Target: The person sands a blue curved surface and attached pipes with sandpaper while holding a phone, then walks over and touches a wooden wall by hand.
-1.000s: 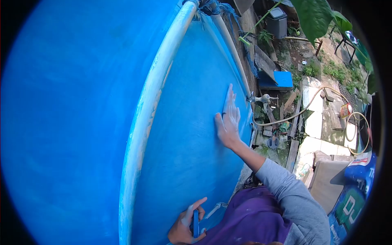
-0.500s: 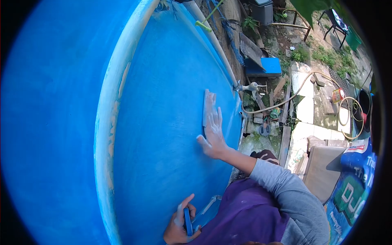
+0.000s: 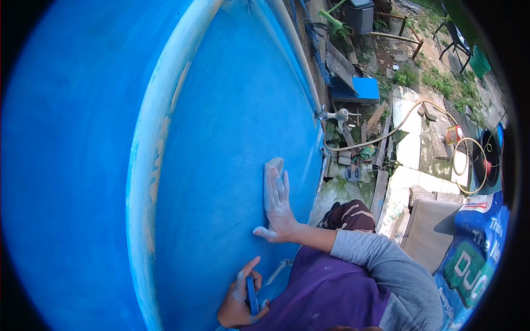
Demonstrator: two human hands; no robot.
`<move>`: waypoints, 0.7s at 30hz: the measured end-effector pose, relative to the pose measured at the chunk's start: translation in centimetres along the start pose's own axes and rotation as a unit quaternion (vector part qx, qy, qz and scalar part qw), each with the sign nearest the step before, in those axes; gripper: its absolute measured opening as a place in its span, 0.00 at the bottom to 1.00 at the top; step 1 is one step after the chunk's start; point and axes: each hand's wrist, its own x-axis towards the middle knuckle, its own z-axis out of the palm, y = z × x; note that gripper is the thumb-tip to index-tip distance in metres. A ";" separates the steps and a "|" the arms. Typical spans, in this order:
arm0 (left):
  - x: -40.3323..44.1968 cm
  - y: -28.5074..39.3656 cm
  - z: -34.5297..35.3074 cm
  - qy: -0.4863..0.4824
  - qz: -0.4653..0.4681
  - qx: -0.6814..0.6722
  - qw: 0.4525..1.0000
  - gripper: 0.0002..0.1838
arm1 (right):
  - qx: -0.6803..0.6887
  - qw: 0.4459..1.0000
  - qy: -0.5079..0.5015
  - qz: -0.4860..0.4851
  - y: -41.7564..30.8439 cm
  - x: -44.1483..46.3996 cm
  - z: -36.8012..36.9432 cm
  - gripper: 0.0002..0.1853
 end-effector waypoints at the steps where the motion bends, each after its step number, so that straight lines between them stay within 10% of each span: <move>1: 0.1 -0.1 -0.2 -0.004 0.000 -0.011 1.000 0.54 | -0.010 0.994 -0.030 -0.106 0.0 -0.9 0.6 0.51; 3: 0.1 0.0 -0.3 -0.006 0.002 -0.005 1.000 0.54 | -0.016 0.975 -0.061 -0.211 2.0 -1.9 1.6 0.51; 8: 0.1 0.1 0.0 0.009 0.021 0.012 1.000 0.53 | 0.050 0.965 -0.010 0.257 10.6 -0.8 -0.6 0.52; 10: 0.2 -0.6 -0.1 -0.006 0.031 0.014 0.999 0.54 | 0.072 0.952 -0.064 0.290 11.0 -0.5 -1.8 0.53; 14: 0.1 -0.3 0.0 0.003 -0.011 -0.006 1.000 0.54 | 0.029 0.992 -0.058 -0.105 1.2 -1.2 -0.4 0.55; 17: 0.1 -0.5 -0.1 -0.003 0.011 0.001 1.000 0.55 | -0.110 0.977 -0.065 -0.173 7.2 -2.7 1.5 0.57; 19: 0.1 -0.5 -0.1 -0.013 0.020 -0.007 1.000 0.55 | -0.089 0.992 -0.062 -0.068 9.7 -2.3 0.2 0.56; 21: 0.1 -0.2 0.0 -0.010 0.017 -0.004 1.000 0.55 | 0.033 0.964 -0.050 0.260 11.4 -2.2 -0.3 0.55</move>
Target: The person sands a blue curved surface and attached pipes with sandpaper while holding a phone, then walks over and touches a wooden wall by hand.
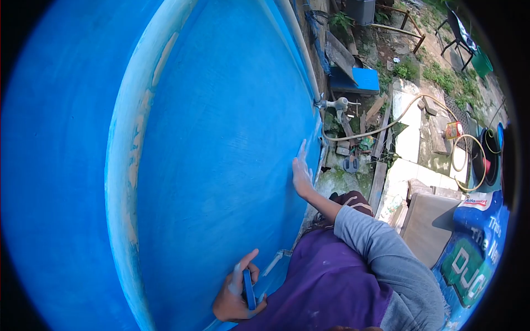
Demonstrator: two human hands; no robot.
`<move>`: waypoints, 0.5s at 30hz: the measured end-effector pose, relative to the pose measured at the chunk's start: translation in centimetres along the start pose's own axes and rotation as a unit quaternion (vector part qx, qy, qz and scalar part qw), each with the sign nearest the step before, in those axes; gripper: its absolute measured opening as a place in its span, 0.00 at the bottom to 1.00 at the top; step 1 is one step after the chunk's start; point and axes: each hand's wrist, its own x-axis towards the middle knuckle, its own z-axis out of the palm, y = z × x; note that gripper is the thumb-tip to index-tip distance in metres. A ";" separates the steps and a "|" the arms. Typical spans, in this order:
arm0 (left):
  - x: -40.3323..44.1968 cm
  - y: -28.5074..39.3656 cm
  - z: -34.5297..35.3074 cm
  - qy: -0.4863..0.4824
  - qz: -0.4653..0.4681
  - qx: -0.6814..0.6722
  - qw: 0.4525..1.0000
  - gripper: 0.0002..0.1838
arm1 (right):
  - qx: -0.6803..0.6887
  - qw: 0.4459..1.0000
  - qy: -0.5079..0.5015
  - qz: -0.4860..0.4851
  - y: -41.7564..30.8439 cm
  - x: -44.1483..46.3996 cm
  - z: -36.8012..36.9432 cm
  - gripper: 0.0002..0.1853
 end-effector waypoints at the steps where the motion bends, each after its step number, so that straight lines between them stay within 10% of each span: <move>1: 0.1 0.1 0.0 0.000 0.000 0.004 1.000 0.55 | 0.046 0.993 0.004 0.109 0.2 -0.1 -0.1 0.54; 6: 0.5 0.0 0.0 0.017 -0.002 0.012 1.000 0.54 | -0.036 0.957 -0.041 -0.285 -6.6 -5.0 1.3 0.56; 8: 0.4 -0.1 0.0 0.033 0.000 0.023 0.999 0.53 | -0.082 0.963 -0.043 -0.252 -4.7 -3.9 1.3 0.57; 11: 0.4 -0.9 0.1 0.037 0.047 0.022 0.998 0.53 | 0.019 0.998 -0.020 0.055 -2.0 -0.7 0.3 0.56; 15: 0.8 -0.8 0.1 0.033 0.053 0.016 0.998 0.52 | -0.022 0.989 -0.037 -0.140 -6.0 -1.6 -1.2 0.55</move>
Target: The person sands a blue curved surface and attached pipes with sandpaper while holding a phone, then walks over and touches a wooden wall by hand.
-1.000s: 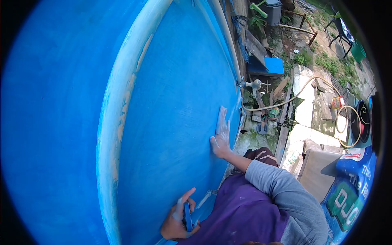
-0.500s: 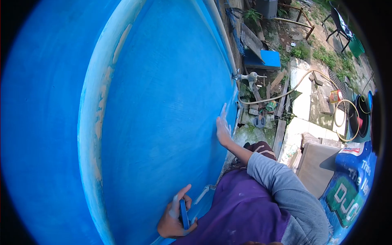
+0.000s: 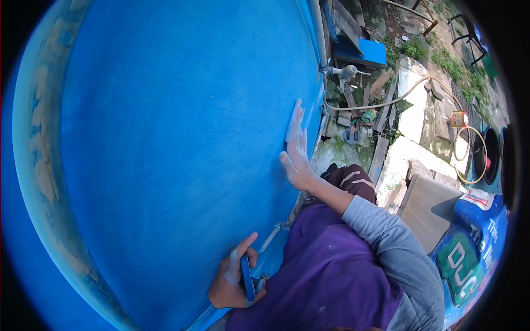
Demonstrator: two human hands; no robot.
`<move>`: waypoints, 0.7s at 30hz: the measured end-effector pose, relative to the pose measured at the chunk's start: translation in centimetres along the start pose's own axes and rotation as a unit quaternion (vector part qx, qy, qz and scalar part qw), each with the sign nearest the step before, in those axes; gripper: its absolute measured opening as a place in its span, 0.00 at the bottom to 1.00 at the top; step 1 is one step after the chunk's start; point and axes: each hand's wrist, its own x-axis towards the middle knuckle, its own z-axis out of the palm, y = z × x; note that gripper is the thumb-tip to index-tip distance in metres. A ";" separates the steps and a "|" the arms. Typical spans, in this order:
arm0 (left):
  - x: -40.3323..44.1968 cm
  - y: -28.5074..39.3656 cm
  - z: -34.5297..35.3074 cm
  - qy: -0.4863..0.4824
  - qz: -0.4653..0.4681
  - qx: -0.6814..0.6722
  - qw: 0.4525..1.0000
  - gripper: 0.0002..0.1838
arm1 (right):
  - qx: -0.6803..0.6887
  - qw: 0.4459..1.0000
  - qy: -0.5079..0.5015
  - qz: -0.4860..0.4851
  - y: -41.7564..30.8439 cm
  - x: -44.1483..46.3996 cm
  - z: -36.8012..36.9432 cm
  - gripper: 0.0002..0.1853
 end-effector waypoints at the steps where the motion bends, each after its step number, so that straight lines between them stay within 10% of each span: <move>1: -0.1 -0.2 0.0 0.008 0.000 0.001 1.000 0.53 | -0.014 0.996 0.003 -0.086 -2.6 -0.1 0.3 0.54; 5: -0.6 0.1 -0.2 -0.028 -0.055 0.006 0.998 0.54 | -0.065 0.973 -0.019 -0.219 -2.6 -0.4 1.5 0.54; 10: -0.7 -0.3 0.1 -0.015 -0.011 0.016 1.000 0.54 | 0.181 0.965 0.071 0.177 7.8 0.8 2.1 0.58; 16: -0.4 -0.3 0.1 -0.012 -0.031 0.014 0.999 0.54 | -0.047 0.976 -0.014 -0.211 -3.6 -1.4 2.0 0.57; 19: -0.4 -0.5 -0.1 -0.015 -0.019 0.013 1.000 0.54 | -0.107 0.978 -0.008 -0.180 1.5 -0.7 2.5 0.56; 21: -0.4 -0.6 0.0 -0.015 -0.007 0.008 1.000 0.54 | -0.023 0.999 0.033 0.006 3.2 0.5 1.4 0.54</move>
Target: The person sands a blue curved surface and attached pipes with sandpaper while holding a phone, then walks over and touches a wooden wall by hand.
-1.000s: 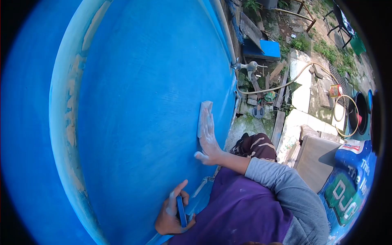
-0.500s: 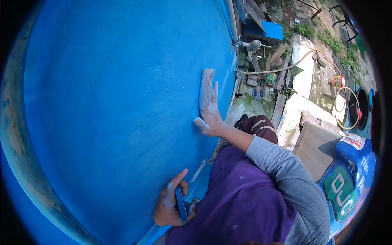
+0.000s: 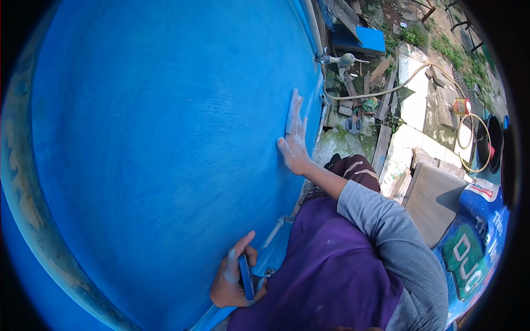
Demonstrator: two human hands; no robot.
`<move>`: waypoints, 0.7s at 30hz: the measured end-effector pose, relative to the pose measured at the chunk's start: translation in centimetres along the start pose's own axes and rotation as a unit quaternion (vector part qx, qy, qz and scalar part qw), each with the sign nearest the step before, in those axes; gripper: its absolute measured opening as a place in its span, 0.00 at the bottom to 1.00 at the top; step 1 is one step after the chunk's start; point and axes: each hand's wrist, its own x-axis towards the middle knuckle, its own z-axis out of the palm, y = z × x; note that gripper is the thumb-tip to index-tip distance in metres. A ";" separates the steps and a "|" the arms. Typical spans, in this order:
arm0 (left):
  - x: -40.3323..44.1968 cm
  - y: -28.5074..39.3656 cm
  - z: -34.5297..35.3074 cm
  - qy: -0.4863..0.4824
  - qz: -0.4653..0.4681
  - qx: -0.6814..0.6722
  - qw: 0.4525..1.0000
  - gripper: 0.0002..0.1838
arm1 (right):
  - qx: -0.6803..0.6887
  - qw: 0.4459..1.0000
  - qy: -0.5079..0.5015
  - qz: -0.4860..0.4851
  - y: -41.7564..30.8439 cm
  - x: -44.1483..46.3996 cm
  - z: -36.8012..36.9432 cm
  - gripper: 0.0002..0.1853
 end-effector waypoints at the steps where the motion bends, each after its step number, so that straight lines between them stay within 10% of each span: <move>1: 0.0 0.0 0.0 -0.001 0.003 0.001 1.000 0.54 | 0.000 1.000 0.001 -0.004 1.9 0.4 0.1 0.54; 3: 0.1 0.1 -0.1 -0.005 0.013 0.008 1.000 0.55 | 0.206 0.964 0.033 0.166 5.6 1.3 0.8 0.52; 10: 0.2 0.8 0.0 0.012 -0.041 -0.018 0.999 0.54 | -0.015 0.965 -0.018 -0.259 -6.7 -1.1 1.0 0.52; 17: 0.1 0.5 0.0 -0.003 -0.015 -0.010 1.000 0.55 | 0.077 0.980 -0.043 0.176 -0.4 0.3 -1.3 0.53; 21: 0.0 1.1 0.0 -0.004 -0.043 -0.018 0.999 0.55 | 0.035 0.974 -0.037 -0.220 -8.0 -2.4 0.1 0.53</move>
